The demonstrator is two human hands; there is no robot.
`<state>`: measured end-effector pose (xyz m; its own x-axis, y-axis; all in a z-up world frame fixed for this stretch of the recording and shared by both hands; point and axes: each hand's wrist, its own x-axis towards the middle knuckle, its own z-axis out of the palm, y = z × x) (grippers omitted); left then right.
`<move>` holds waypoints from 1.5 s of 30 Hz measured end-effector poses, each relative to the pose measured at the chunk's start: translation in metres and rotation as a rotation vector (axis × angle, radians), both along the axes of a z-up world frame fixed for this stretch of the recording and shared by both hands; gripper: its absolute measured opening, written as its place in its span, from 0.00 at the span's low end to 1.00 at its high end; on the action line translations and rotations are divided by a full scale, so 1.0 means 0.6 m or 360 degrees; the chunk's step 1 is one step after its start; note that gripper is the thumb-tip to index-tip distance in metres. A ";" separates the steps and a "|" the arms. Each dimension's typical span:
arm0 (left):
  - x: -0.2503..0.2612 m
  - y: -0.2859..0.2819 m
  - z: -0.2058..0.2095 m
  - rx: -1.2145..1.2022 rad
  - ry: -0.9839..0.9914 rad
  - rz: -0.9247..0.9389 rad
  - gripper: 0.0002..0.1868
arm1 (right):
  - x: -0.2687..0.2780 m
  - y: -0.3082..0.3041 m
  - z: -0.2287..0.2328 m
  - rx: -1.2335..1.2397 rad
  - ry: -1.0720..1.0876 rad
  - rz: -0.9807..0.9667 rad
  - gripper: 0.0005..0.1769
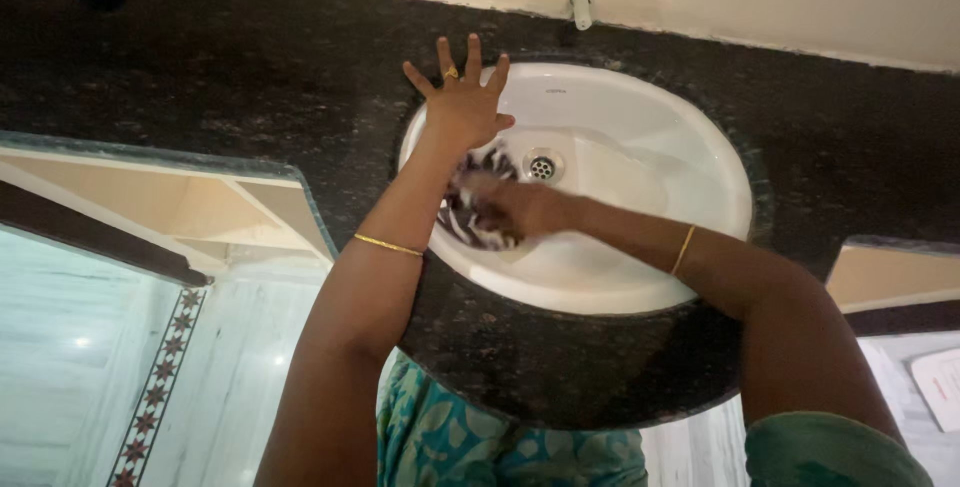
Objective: The person wipes the dark granite countertop and the white ceramic sink basin using a patterned cloth. They clean the surfaces around the sink and inside the basin repeatedly.
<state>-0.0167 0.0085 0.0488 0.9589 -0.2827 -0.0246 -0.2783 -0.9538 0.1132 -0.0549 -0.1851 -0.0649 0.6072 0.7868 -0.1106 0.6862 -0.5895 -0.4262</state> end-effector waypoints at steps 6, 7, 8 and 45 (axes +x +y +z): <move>0.005 0.000 -0.004 0.0013 0.0027 0.0011 0.48 | -0.010 0.014 0.066 -0.0191 0.0427 -0.0513 0.53; 0.004 0.000 -0.008 -0.0005 -0.0031 0.0003 0.47 | -0.018 0.023 0.063 -0.0159 0.0170 -0.0168 0.52; 0.005 0.000 -0.013 -0.0023 -0.0088 -0.0004 0.47 | -0.023 0.031 0.058 -0.0125 -0.0083 0.0180 0.50; 0.038 -0.007 -0.036 -0.0173 -0.0316 0.0293 0.40 | 0.029 -0.035 0.049 -0.0128 -0.0699 -0.0112 0.32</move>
<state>0.0062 0.0043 0.0272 0.9773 -0.0941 0.1896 -0.1285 -0.9756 0.1781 -0.0376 -0.2062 -0.0355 0.6621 0.7413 0.1105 0.7487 -0.6606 -0.0545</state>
